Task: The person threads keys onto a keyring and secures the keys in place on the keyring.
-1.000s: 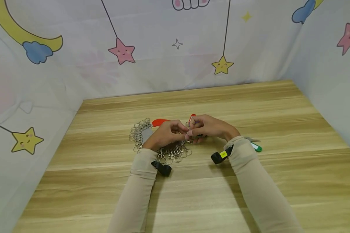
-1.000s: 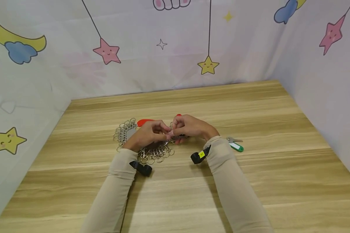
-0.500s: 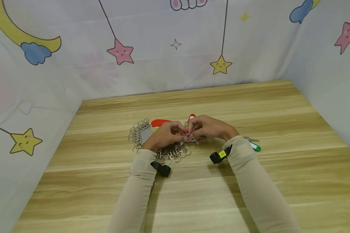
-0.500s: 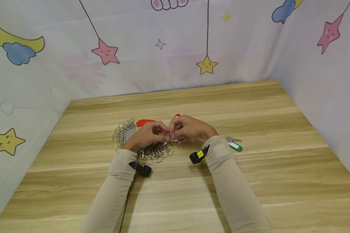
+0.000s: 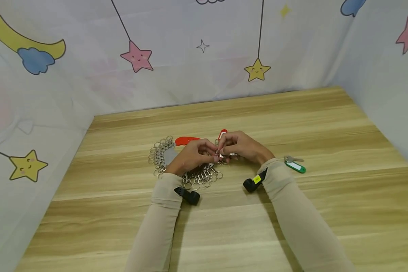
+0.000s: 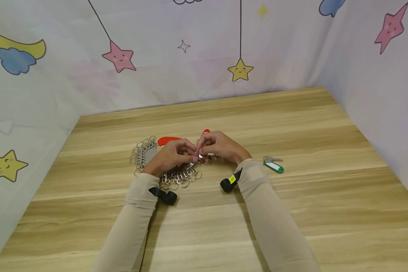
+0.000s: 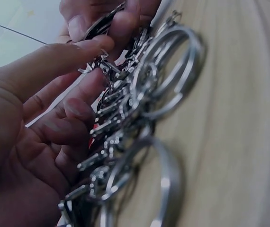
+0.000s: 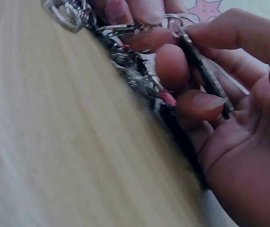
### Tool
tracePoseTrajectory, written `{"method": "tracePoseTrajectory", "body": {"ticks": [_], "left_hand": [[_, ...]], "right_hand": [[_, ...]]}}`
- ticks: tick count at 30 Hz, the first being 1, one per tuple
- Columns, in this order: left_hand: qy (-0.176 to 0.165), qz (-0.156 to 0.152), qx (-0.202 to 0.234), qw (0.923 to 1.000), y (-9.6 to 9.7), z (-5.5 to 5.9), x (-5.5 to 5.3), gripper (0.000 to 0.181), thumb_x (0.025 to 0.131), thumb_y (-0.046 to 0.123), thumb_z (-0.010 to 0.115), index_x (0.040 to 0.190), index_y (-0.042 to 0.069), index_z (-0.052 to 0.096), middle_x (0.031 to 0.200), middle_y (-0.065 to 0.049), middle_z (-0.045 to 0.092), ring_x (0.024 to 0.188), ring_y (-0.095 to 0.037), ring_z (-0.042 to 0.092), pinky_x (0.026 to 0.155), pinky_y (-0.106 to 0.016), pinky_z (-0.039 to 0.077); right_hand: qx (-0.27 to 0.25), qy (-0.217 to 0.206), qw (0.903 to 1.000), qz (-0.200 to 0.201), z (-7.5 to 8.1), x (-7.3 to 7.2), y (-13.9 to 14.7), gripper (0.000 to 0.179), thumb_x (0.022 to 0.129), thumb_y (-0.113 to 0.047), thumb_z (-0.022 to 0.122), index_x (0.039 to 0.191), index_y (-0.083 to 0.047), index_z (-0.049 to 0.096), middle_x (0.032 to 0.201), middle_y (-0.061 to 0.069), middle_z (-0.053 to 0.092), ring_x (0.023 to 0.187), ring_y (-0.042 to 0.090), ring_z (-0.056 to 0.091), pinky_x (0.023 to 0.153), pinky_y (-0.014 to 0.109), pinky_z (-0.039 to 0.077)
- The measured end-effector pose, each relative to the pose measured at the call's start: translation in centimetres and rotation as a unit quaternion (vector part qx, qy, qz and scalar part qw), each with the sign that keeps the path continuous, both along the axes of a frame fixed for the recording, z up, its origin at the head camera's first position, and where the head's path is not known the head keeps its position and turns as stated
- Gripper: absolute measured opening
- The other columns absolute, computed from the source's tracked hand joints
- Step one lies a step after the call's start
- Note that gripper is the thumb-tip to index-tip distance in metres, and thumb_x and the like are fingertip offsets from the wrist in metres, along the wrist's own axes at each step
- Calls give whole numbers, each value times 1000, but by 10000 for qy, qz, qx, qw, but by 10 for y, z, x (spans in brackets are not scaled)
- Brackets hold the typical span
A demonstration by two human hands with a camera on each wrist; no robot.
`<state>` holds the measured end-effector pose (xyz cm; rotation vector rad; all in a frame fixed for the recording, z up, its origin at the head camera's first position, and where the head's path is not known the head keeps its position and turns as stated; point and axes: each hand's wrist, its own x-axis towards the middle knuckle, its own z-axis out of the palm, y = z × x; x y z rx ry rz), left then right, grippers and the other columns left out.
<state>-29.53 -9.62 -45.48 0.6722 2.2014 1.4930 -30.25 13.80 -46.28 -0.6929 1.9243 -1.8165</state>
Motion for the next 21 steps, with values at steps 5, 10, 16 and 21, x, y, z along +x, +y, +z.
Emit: {"method": "tracePoseTrajectory", "body": {"ticks": [5, 10, 16, 21], "left_hand": [[-52, 212, 39, 9998, 2, 0, 1, 21, 90, 18, 79, 109, 11, 72, 99, -8, 72, 93, -25, 67, 81, -37, 52], [-224, 315, 412, 9984, 0, -1, 5, 22, 89, 19, 80, 106, 8, 72, 101, -11, 72, 91, -28, 66, 75, -35, 51], [-380, 380, 689, 9962, 1, -1, 8, 23, 90, 15, 79, 108, 3, 73, 99, -13, 72, 76, -26, 56, 62, -31, 43], [-430, 448, 676, 9958, 0, 10, 12, 22, 90, 11, 78, 108, 0, 72, 95, -12, 71, 73, -25, 50, 60, -31, 40]], "right_hand": [[-306, 172, 9989, -317, -2, -2, -1, 3, 91, 2, 67, 91, -1, 69, 82, 20, 64, 63, 26, 59, 51, 28, 42], [-280, -9, 9990, -339, 2, 1, -1, 8, 90, -1, 70, 95, 5, 68, 87, 21, 66, 64, 27, 62, 52, 29, 45], [-205, -386, 9984, -351, 2, 6, 2, 10, 90, -1, 71, 95, 4, 64, 89, 20, 66, 64, 29, 64, 46, 26, 39], [-671, -539, 9958, -324, -1, 6, -1, 7, 91, 3, 69, 92, 2, 63, 91, 19, 66, 63, 26, 64, 50, 27, 46]]}}
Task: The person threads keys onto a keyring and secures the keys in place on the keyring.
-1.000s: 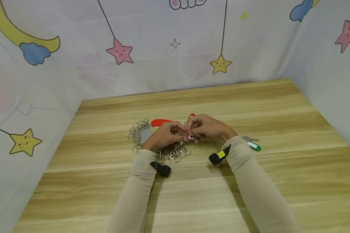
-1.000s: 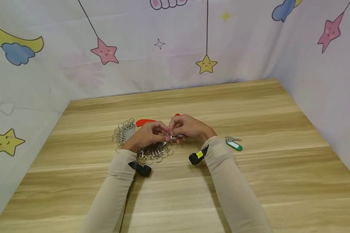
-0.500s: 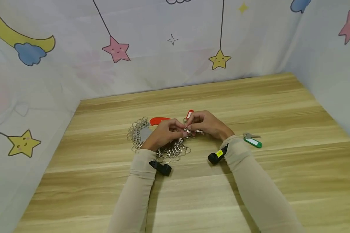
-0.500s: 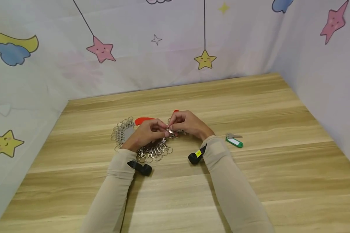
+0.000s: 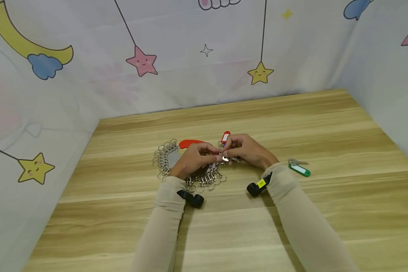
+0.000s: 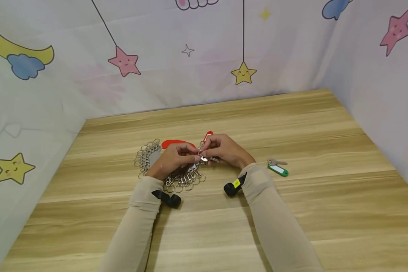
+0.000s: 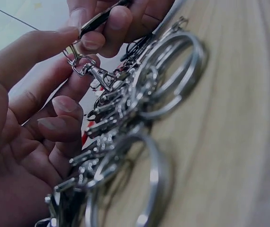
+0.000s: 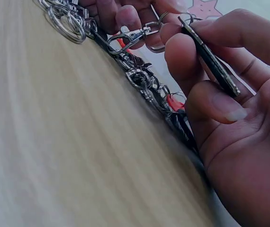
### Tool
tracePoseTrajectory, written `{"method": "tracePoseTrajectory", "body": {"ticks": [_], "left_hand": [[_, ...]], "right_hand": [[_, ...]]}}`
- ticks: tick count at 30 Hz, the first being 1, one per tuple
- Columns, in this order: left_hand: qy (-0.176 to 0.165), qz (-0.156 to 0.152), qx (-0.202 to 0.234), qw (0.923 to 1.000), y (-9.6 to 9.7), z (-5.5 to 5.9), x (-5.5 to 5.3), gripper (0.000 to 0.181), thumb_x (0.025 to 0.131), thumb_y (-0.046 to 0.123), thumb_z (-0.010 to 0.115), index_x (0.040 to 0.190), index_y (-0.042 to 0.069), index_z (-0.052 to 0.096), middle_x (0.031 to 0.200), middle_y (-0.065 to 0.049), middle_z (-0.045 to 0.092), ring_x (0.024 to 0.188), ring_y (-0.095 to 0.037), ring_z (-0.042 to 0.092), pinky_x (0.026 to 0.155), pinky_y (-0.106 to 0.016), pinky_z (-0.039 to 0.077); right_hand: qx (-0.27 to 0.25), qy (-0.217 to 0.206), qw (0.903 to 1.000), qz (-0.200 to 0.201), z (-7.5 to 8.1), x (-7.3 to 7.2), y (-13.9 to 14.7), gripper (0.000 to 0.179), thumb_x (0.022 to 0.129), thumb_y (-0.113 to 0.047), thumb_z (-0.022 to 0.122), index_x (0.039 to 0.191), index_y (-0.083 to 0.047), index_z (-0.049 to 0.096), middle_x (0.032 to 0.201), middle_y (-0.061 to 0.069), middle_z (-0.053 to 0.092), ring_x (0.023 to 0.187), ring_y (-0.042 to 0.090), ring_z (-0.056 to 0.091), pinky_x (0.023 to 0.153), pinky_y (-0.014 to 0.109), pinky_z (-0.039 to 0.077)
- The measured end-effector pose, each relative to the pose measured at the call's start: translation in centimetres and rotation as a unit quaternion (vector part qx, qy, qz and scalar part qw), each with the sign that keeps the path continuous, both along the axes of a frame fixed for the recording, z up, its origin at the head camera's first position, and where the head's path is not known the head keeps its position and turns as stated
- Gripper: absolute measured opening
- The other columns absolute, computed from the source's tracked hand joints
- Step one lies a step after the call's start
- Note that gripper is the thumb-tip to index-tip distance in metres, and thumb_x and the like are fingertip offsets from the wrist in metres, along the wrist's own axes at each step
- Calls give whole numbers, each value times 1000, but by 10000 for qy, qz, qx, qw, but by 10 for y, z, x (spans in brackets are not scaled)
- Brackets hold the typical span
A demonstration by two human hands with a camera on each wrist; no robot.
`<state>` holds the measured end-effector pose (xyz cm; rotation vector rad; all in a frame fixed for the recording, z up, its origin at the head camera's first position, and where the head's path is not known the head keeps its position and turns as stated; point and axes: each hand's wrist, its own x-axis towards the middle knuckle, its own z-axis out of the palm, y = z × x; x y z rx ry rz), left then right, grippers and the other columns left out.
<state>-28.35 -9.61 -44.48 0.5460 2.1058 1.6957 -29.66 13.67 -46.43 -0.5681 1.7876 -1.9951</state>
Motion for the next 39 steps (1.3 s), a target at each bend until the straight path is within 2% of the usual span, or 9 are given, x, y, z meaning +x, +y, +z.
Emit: {"method": "tracePoseTrajectory", "body": {"ticks": [4, 6, 12, 19, 22, 24, 30, 39], "left_hand": [[22, -6, -58, 10000, 0, 2, 0, 19, 91, 10, 76, 106, 0, 73, 93, -10, 70, 70, -29, 47, 59, -33, 40], [54, 28, -90, 9999, -1, -2, -2, 18, 91, 12, 77, 105, 2, 74, 94, -10, 70, 70, -30, 47, 58, -33, 39], [175, 104, -141, 9997, -3, -12, -8, 19, 88, 20, 81, 102, 8, 76, 93, -11, 70, 66, -26, 47, 56, -32, 39], [263, 63, -149, 9995, -3, -14, -9, 20, 86, 26, 83, 98, 11, 78, 91, -12, 71, 63, -21, 47, 54, -30, 39], [278, 43, -187, 9994, -2, -14, -9, 21, 86, 27, 83, 98, 12, 78, 90, -12, 71, 62, -22, 48, 54, -30, 39], [288, 8, -222, 9993, -1, -14, -10, 21, 86, 26, 83, 101, 13, 78, 91, -12, 71, 66, -22, 52, 57, -31, 42], [252, -161, -331, 9990, 0, -15, -10, 28, 88, 13, 80, 115, 13, 73, 98, -11, 69, 89, -28, 65, 78, -37, 52], [292, -91, -389, 9988, -1, -14, -10, 23, 87, 15, 81, 109, 11, 74, 94, -11, 72, 85, -27, 65, 73, -33, 51]], "right_hand": [[-100, 24, 9999, -82, -5, 1, 0, 8, 92, 0, 71, 90, 0, 63, 88, 17, 65, 63, 25, 64, 48, 27, 44], [-38, 98, 9998, -147, -6, 0, -1, 10, 91, -3, 73, 88, -2, 63, 86, 16, 65, 62, 24, 64, 45, 26, 38], [43, 110, 9998, -177, -6, -1, -2, 11, 91, -4, 74, 88, -2, 64, 86, 16, 66, 61, 24, 64, 44, 26, 37], [56, 75, 9999, -111, -6, -2, -1, 10, 91, -2, 73, 88, 1, 64, 84, 17, 64, 61, 23, 63, 44, 26, 37], [62, 59, 9999, -134, -5, -1, 0, 10, 91, -1, 73, 87, 1, 64, 85, 17, 65, 61, 22, 63, 45, 25, 38], [58, 32, 9998, -161, -6, -1, 0, 10, 91, -1, 72, 86, 1, 63, 86, 17, 65, 61, 22, 64, 45, 25, 38], [-210, -127, 9995, -194, -8, -1, -2, 13, 92, 5, 68, 83, 2, 59, 88, 17, 67, 63, 23, 63, 55, 28, 49], [-370, -219, 9988, -227, -9, -1, -2, 13, 91, 7, 68, 83, 3, 58, 90, 18, 65, 63, 24, 63, 60, 33, 54]]}}
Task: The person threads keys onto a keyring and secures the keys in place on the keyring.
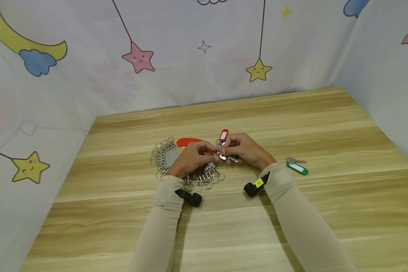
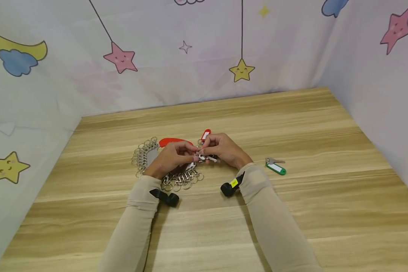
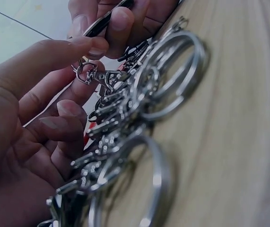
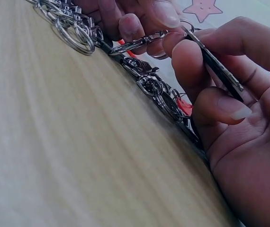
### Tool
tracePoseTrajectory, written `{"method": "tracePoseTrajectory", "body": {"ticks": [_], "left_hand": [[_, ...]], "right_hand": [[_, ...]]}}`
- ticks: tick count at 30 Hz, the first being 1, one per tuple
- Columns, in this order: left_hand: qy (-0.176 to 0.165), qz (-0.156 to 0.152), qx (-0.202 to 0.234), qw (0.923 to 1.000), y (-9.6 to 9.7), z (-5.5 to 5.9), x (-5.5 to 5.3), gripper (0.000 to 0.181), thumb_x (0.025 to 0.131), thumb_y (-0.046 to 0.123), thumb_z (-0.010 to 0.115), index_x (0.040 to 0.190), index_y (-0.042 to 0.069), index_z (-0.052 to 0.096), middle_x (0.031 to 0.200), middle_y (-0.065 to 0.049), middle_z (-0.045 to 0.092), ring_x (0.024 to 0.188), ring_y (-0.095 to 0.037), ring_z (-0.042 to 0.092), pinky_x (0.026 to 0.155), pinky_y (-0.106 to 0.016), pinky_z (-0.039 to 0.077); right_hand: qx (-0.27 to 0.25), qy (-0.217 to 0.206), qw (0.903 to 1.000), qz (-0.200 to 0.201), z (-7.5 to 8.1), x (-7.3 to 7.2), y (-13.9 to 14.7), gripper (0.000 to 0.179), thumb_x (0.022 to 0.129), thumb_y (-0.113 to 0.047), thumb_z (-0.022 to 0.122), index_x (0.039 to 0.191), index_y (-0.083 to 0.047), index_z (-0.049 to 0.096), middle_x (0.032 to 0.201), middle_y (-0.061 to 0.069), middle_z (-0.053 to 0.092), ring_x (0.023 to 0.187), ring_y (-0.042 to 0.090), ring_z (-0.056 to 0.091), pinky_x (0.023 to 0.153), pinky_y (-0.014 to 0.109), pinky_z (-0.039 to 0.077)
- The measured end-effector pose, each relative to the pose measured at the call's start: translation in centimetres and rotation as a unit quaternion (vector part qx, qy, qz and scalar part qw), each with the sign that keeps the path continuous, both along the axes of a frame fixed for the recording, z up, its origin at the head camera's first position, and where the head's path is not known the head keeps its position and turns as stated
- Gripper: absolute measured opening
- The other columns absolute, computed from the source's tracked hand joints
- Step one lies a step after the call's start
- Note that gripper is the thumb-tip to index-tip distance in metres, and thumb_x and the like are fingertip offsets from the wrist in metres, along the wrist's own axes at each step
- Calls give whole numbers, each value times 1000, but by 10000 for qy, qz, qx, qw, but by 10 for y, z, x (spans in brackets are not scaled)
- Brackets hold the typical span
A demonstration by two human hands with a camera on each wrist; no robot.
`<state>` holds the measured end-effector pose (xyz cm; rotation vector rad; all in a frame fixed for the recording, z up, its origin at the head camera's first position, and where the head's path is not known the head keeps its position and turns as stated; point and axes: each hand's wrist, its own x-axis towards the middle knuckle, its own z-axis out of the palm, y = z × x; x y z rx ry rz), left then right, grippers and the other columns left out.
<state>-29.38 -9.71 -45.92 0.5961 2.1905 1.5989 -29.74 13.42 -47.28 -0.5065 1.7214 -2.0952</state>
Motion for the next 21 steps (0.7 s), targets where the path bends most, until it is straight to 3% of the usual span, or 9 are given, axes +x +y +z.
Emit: {"method": "tracePoseTrajectory", "body": {"ticks": [6, 14, 21], "left_hand": [[-32, 22, 28, 10000, 1, 3, 1, 20, 87, 15, 81, 106, 10, 75, 93, -11, 72, 82, -26, 63, 71, -33, 49], [15, -6, -16, 10000, 3, 5, 0, 21, 87, 19, 82, 104, 10, 76, 95, -11, 72, 83, -26, 63, 72, -34, 49], [-81, 26, -70, 9999, 1, 3, 1, 28, 88, 21, 82, 113, 10, 74, 97, -12, 71, 88, -33, 64, 75, -38, 50]], "right_hand": [[272, 99, 9996, -78, 2, 1, 2, 9, 91, 2, 71, 86, 3, 63, 88, 18, 66, 61, 22, 64, 50, 27, 45], [235, 70, 9997, -94, 3, 3, 4, 7, 90, 2, 71, 88, 3, 64, 90, 19, 65, 63, 23, 64, 56, 28, 50], [478, 187, 9987, -64, 3, 2, 3, 12, 91, -5, 73, 89, 3, 64, 85, 19, 65, 62, 23, 63, 48, 25, 41]]}}
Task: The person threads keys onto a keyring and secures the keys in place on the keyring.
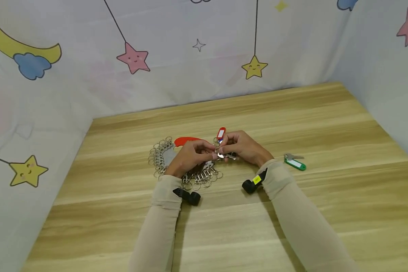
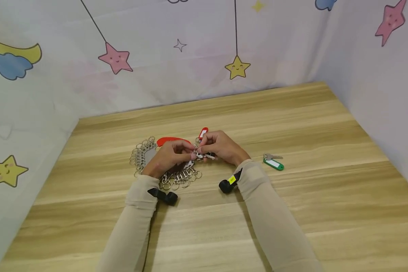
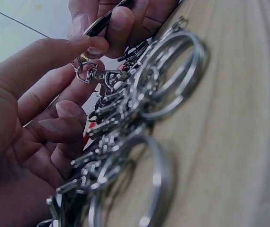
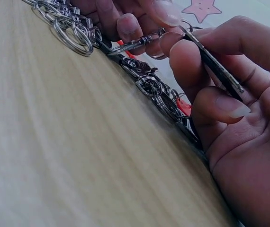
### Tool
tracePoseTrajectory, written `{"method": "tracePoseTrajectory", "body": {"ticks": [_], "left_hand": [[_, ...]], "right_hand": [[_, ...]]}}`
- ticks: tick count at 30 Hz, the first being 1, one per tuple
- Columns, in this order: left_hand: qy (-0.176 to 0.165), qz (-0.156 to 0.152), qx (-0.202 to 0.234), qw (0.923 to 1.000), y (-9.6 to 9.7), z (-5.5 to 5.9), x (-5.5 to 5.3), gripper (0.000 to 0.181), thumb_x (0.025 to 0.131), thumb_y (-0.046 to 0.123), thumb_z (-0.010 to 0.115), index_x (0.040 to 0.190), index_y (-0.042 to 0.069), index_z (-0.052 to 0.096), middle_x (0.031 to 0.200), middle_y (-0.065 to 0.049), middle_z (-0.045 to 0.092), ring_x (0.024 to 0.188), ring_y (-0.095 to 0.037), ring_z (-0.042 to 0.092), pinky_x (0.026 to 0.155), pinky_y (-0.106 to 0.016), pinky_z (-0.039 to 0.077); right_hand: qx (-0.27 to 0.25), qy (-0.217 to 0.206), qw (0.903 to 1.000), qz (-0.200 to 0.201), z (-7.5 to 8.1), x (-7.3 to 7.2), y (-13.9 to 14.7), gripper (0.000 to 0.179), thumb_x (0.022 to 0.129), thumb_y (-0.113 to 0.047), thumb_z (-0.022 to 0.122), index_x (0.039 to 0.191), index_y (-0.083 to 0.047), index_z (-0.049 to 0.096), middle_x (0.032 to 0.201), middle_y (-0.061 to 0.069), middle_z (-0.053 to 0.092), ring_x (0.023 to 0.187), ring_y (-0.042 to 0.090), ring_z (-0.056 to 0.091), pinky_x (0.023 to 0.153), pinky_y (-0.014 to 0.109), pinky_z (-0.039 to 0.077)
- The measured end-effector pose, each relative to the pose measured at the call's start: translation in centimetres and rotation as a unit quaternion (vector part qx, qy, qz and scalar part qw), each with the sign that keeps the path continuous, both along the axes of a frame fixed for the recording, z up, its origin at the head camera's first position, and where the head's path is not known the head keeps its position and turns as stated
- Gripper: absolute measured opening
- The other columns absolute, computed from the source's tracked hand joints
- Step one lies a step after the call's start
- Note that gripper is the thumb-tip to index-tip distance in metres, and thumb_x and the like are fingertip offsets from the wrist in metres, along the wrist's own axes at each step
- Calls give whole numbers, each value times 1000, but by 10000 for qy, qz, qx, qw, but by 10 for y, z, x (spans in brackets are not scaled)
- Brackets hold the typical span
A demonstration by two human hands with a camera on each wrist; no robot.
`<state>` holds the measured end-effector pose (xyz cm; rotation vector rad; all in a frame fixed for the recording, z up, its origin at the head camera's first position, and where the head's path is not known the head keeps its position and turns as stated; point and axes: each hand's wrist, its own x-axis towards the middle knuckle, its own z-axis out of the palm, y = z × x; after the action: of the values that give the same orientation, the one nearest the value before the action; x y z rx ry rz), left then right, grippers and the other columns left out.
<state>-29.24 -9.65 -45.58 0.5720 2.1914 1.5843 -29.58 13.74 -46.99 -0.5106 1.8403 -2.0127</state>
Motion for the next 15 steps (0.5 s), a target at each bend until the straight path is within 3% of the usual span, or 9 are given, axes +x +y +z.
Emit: {"method": "tracePoseTrajectory", "body": {"ticks": [4, 15], "left_hand": [[14, -27, 4, 10000, 0, -2, 1, 29, 88, 22, 81, 115, 13, 73, 99, -11, 71, 89, -29, 66, 76, -37, 51], [-144, -17, 108, 9998, 1, 1, 0, 29, 89, 19, 81, 113, 7, 72, 103, -12, 71, 95, -30, 65, 80, -41, 51]], "right_hand": [[131, 35, 9999, -57, 0, 1, 0, 13, 92, -7, 72, 89, 3, 63, 84, 19, 65, 62, 24, 64, 47, 26, 38], [-88, -22, 10000, -27, 0, -1, 2, 12, 91, -2, 72, 85, 3, 63, 84, 17, 65, 61, 22, 64, 48, 25, 41]]}}
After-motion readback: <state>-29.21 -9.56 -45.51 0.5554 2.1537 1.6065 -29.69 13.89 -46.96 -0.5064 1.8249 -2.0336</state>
